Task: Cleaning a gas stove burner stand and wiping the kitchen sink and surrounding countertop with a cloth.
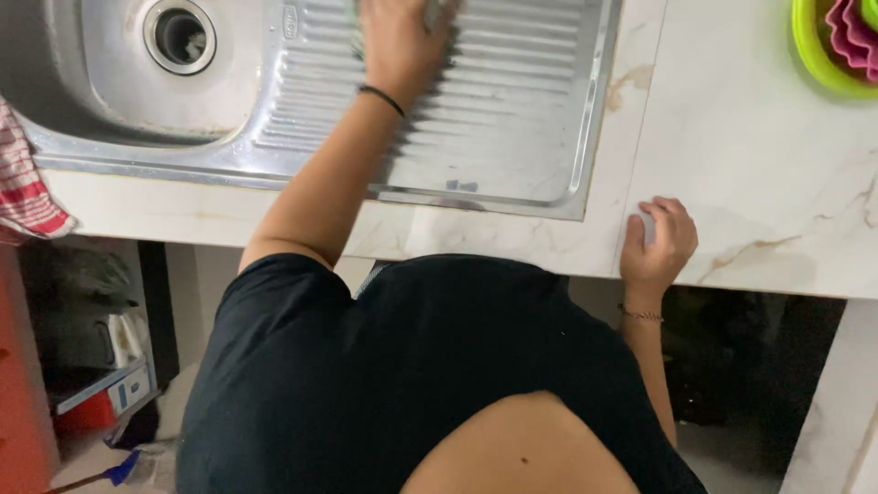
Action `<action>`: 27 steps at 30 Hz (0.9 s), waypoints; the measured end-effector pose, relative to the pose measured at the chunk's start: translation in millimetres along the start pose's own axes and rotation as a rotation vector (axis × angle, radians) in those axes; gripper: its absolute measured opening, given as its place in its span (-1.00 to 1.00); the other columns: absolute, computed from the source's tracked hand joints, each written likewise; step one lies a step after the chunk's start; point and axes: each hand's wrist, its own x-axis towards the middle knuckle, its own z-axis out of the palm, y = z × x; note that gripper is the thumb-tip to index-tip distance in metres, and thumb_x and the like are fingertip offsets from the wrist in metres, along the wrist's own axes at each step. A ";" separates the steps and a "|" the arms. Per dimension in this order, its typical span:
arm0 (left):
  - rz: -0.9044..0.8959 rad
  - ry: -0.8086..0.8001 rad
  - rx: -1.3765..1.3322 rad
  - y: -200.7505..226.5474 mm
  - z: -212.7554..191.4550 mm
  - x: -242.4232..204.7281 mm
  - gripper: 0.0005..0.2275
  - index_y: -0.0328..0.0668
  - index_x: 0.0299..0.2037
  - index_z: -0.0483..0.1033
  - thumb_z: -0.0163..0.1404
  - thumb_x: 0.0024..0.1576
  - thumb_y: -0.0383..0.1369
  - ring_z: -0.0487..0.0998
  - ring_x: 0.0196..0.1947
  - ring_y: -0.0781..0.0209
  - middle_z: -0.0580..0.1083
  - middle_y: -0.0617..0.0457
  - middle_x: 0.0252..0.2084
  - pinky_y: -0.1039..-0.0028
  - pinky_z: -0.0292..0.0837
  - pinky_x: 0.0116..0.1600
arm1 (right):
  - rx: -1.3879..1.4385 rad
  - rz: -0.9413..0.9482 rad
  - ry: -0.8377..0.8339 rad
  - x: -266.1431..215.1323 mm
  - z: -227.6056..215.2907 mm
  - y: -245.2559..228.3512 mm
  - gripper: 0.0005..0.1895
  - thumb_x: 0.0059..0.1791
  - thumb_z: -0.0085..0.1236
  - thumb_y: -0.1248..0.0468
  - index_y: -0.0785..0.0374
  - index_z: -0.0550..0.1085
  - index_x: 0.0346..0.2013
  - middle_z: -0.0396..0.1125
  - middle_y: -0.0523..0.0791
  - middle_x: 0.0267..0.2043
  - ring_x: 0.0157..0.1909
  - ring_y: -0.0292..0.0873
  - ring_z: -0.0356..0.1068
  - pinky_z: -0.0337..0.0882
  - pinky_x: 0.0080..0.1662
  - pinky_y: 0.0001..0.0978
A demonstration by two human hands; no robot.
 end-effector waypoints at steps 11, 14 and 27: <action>-0.048 0.114 0.310 18.4 -4.2 -104.9 -0.54 0.16 0.25 0.49 0.24 0.12 -0.14 0.29 0.25 -0.15 0.31 -0.10 0.34 -0.03 0.14 0.21 | 0.087 -0.078 -0.011 -4.0 -7.4 4.2 -0.74 0.03 0.29 0.29 0.20 0.50 -0.01 0.37 -0.06 0.20 0.31 0.05 0.29 0.16 0.33 -0.02; -0.291 0.321 0.433 -13.8 -15.0 -119.7 -0.62 0.09 0.18 0.53 0.22 0.19 -0.10 0.35 0.11 -0.30 0.40 -0.17 0.15 -0.18 0.16 0.06 | 0.064 -0.172 -0.025 -4.6 -8.0 15.4 -0.71 0.01 0.29 0.27 0.19 0.49 0.02 0.35 -0.05 0.18 0.32 0.08 0.28 0.11 0.33 0.00; -0.024 -0.061 -0.582 218.0 34.0 -181.3 -0.34 0.11 0.60 -0.16 -0.10 0.41 0.04 -0.05 0.59 -0.37 0.01 -0.26 0.62 0.06 -0.01 0.57 | 1.043 -0.140 -0.500 71.5 59.6 -43.3 -0.30 0.17 0.16 0.22 0.16 0.06 0.53 0.08 -0.01 0.56 0.54 -0.08 0.18 0.32 0.36 -0.30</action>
